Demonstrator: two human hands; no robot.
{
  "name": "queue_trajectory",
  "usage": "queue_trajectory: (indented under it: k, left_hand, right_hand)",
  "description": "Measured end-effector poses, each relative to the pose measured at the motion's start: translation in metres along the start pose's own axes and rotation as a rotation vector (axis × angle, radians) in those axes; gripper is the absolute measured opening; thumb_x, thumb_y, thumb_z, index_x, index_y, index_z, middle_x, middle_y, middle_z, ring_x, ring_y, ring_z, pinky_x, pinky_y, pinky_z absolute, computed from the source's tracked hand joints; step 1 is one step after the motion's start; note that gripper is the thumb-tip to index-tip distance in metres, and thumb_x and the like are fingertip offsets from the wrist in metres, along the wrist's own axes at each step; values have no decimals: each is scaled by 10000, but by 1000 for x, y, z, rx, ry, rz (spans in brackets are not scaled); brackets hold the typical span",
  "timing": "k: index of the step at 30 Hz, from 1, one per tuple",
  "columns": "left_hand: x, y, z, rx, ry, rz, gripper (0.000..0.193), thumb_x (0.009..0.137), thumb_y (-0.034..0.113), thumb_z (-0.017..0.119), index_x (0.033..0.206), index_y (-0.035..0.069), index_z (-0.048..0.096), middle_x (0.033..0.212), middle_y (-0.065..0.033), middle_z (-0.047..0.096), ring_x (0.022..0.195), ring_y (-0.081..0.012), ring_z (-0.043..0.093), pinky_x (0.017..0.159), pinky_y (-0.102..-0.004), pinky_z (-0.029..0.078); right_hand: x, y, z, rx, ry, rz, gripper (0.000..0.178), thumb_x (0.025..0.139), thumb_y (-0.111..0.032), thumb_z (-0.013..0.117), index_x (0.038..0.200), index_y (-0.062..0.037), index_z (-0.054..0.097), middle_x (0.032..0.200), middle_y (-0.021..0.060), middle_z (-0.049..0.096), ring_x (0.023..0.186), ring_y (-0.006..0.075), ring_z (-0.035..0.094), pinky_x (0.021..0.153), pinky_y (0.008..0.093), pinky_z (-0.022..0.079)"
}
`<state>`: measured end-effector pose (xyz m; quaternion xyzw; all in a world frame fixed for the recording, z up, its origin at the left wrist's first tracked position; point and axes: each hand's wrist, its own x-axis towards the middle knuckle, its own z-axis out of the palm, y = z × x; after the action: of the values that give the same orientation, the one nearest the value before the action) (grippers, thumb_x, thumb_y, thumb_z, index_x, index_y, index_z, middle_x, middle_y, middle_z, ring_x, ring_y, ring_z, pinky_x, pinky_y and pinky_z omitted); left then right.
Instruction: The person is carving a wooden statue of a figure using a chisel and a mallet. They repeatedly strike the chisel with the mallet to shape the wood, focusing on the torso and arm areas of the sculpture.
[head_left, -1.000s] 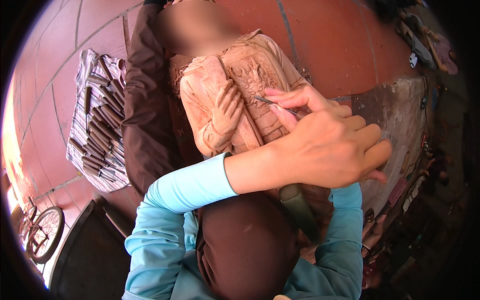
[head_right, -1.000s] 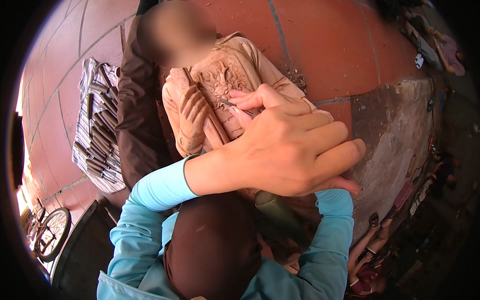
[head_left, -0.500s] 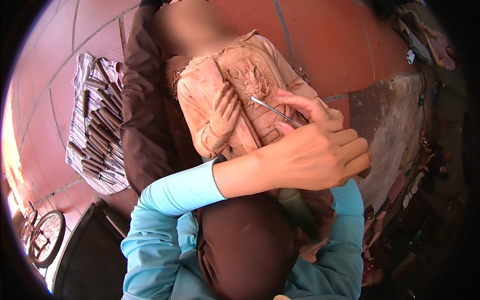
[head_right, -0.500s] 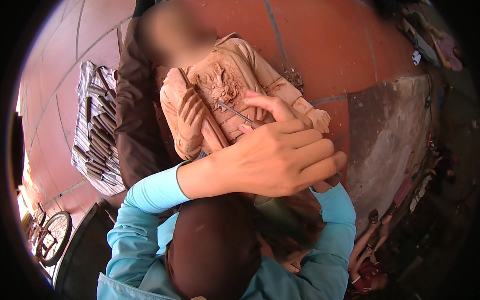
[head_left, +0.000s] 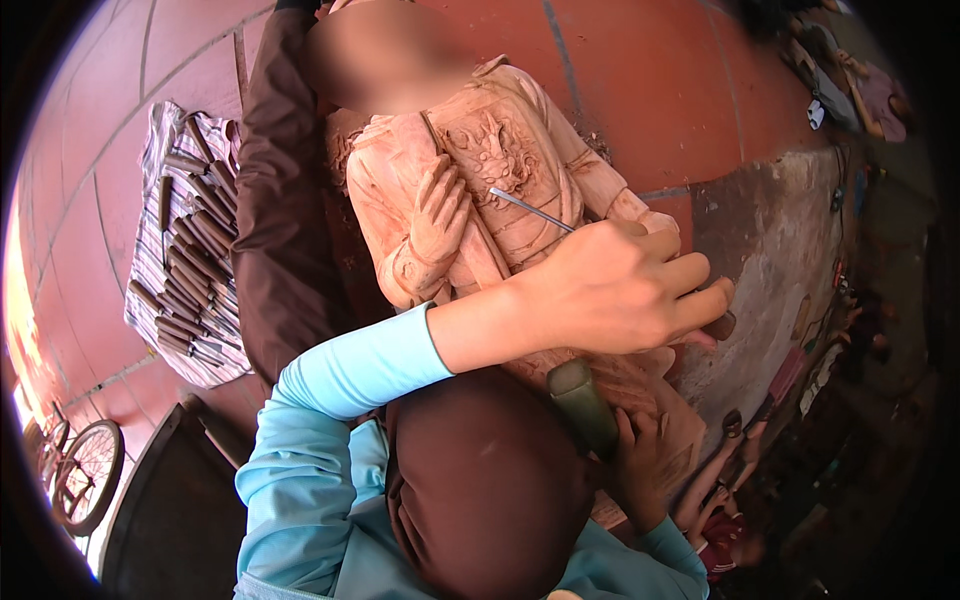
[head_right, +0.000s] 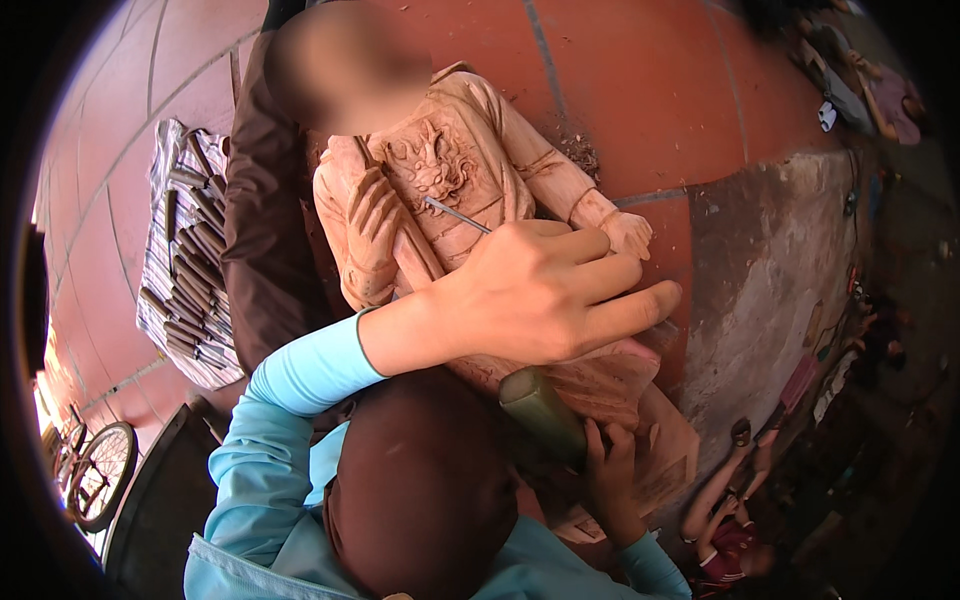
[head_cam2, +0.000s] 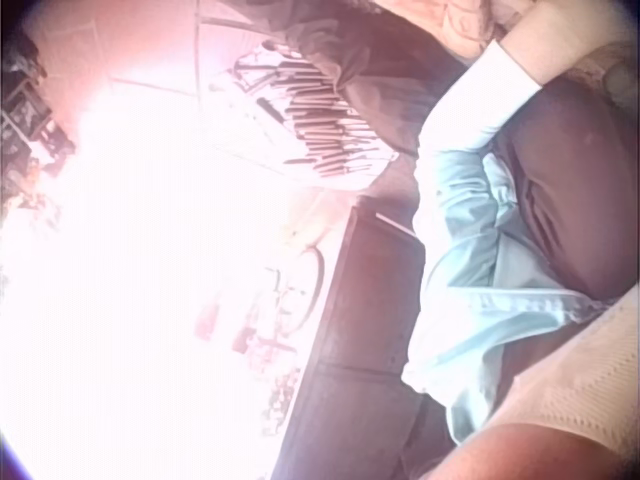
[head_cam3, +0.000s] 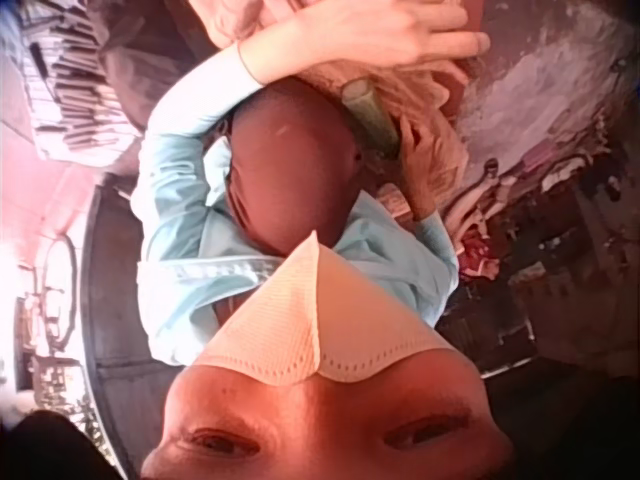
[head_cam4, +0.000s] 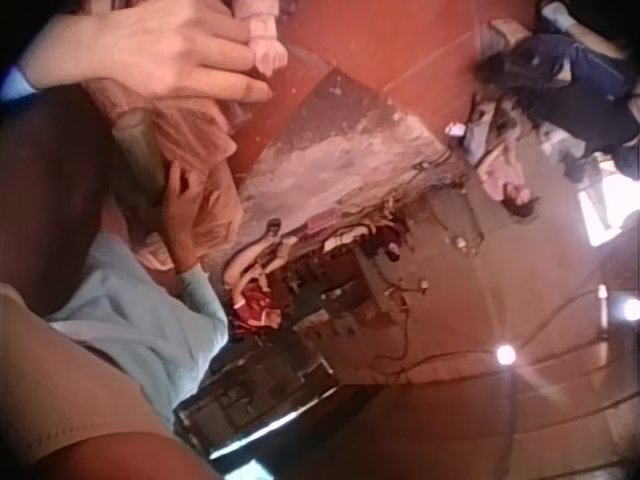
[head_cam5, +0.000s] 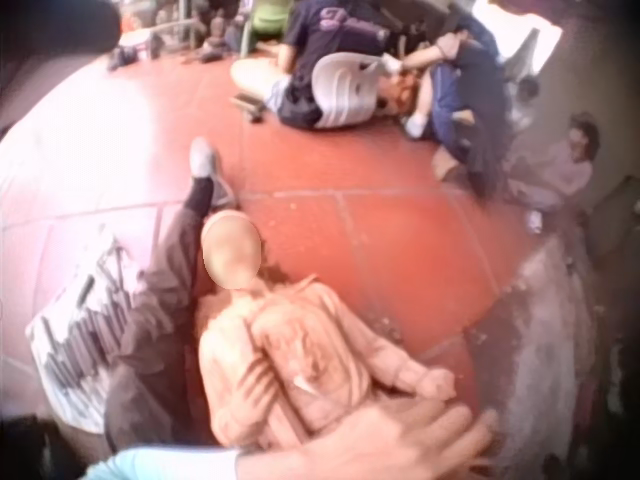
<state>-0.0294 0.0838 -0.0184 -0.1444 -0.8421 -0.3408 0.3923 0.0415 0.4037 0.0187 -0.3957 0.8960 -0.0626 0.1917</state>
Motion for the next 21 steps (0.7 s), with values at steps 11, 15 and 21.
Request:
queue_trajectory:
  k: [11,15,21]
  left_hand:
    - [11,-4,-11,-141,74,-81,418,730,358,753,1030,88,645,902,-32,623,605,-156,586,501,-276,473]
    - [7,-8,-9,-163,83,-86,414,725,352,758,1021,85,644,883,-31,625,604,-157,581,502,-281,473]
    - [6,-6,-11,-155,35,-50,357,764,337,726,1008,88,646,808,-16,597,591,-145,569,491,-275,460]
  right_hand:
    - [15,15,-51,285,17,149,618,769,-122,765,1287,34,468,901,133,603,789,281,612,782,382,506]
    - [29,54,-69,758,286,293,545,834,-72,693,1285,36,409,908,90,555,767,168,551,760,309,481]
    - [120,45,-75,584,652,94,443,886,-58,608,1252,34,375,937,89,532,848,169,519,929,332,407]
